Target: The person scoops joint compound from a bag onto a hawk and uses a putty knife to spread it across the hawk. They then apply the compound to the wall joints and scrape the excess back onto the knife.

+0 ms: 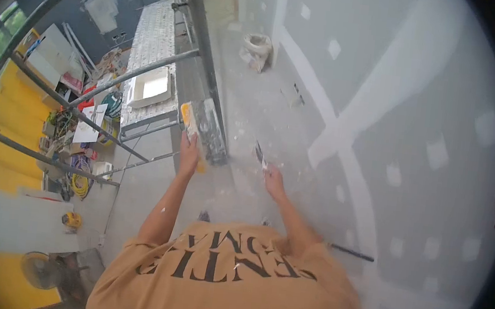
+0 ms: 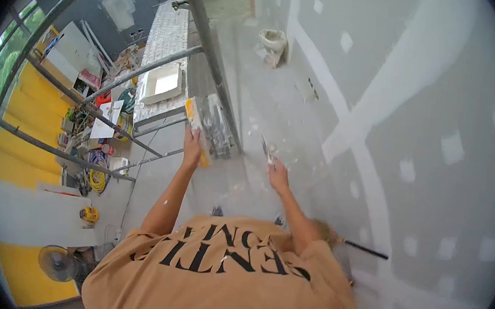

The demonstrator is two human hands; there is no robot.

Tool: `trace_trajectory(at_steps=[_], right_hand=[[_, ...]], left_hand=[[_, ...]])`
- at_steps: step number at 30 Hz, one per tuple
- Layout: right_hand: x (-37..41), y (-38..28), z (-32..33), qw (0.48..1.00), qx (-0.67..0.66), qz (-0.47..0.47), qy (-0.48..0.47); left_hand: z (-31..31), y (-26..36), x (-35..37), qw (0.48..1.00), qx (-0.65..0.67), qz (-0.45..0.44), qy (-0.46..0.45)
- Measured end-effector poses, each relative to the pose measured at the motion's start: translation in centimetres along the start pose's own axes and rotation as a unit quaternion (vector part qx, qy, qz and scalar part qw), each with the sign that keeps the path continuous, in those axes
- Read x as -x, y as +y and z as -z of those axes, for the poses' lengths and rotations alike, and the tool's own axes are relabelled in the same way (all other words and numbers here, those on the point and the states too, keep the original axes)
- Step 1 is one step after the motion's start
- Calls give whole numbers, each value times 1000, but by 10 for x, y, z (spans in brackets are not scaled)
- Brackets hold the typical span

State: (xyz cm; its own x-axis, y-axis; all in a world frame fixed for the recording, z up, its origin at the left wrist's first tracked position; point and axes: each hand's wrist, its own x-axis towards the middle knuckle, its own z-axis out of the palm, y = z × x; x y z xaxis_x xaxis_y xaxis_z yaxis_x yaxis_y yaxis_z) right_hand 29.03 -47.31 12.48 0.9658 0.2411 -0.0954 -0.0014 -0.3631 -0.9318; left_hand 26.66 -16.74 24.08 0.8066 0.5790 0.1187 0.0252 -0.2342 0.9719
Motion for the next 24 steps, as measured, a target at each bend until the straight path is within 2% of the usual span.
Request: trace_trajectory(at_steps=[1, 2, 4, 11, 13, 15, 17, 20, 22, 23, 24], right_hand=[[-6, 3, -3, 993, -106, -51, -1], [0, -9, 0, 993, -102, -55, -9], [7, -35, 9, 956, -272, -99, -41], [-22, -54, -10, 942, -312, -107, -65], [-49, -61, -33, 963, -258, -55, -55], [-75, -86, -54, 970, -234, -46, -56], [-108, -106, -77, 976, -209, -36, -56], [-166, -126, -119, 965, -255, -29, -47], [-186, -152, -142, 957, -290, -31, 4], [-191, -153, -159, 958, -286, -30, 4], [-198, -146, -181, 974, -223, 12, 30]], left_hand=[[2, 3, -1, 999, -10, -4, 33], [9, -2, 5, 999, -11, 4, 38], [19, -11, 10, 998, 35, 41, 10], [43, -26, 43, 996, 9, 87, 2], [61, -41, 52, 995, 27, 99, 6], [80, -33, 68, 994, 37, 95, 34], [118, -48, 79, 989, -7, 119, 93], [183, -60, 105, 981, 36, 154, 115], [226, -68, 125, 975, -11, 166, 150], [248, -72, 135, 967, -50, 181, 171], [270, -87, 148, 967, -47, 183, 169]])
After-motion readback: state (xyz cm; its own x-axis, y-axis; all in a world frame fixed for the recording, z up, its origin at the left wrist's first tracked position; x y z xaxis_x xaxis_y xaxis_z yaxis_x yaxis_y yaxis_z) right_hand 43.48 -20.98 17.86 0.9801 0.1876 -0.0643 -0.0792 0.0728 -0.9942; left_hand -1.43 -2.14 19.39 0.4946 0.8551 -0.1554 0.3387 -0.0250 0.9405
